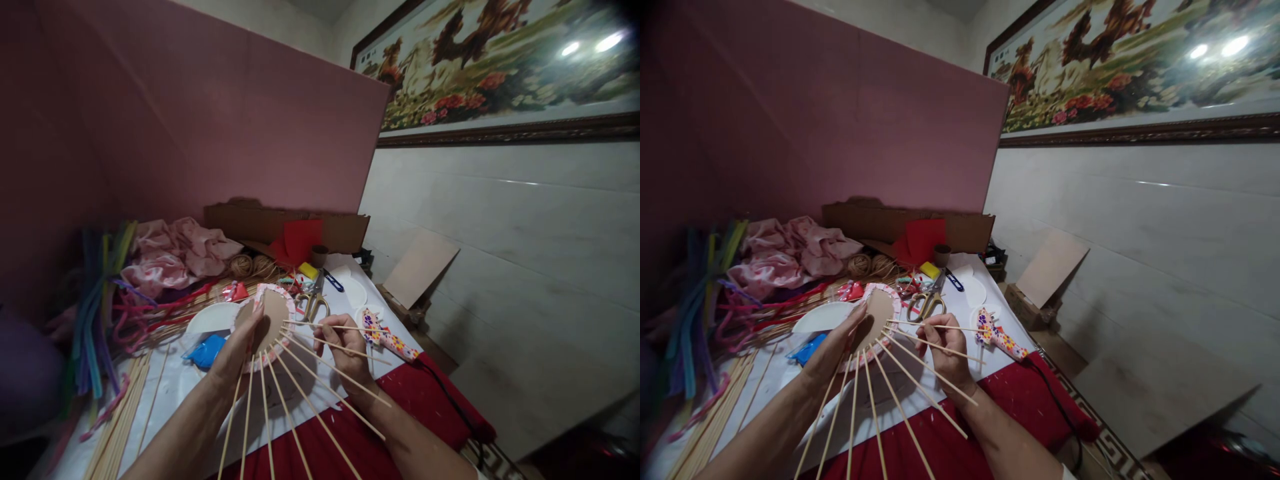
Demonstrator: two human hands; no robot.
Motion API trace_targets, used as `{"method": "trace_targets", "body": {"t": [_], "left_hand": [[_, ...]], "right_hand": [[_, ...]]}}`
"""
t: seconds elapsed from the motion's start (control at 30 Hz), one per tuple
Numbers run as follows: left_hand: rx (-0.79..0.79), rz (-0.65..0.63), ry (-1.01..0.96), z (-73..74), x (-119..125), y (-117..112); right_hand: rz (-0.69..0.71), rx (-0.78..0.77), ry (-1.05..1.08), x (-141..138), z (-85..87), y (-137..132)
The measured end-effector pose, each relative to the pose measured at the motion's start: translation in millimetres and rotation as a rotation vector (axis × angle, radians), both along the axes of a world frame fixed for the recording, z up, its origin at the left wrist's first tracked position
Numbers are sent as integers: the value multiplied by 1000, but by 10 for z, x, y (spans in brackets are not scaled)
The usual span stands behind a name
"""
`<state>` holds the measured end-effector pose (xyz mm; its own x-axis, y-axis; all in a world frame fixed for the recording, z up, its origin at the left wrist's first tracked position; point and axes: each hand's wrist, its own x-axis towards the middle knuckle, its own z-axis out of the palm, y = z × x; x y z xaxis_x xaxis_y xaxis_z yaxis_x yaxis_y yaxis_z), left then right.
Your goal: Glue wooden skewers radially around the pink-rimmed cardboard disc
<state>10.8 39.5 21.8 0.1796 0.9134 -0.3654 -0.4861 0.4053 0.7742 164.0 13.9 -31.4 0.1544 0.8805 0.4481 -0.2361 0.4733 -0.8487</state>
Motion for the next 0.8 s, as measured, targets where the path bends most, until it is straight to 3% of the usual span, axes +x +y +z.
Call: {"method": "trace_targets", "body": {"t": [0.63,0.8], "left_hand": [[10,7,-12,-39,-3,17],[-21,2,5,9,3,-23]], "right_hand": [[-17,-13,-12,-2,15,-4],[-13,-22,-4,-8,13,1]]}}
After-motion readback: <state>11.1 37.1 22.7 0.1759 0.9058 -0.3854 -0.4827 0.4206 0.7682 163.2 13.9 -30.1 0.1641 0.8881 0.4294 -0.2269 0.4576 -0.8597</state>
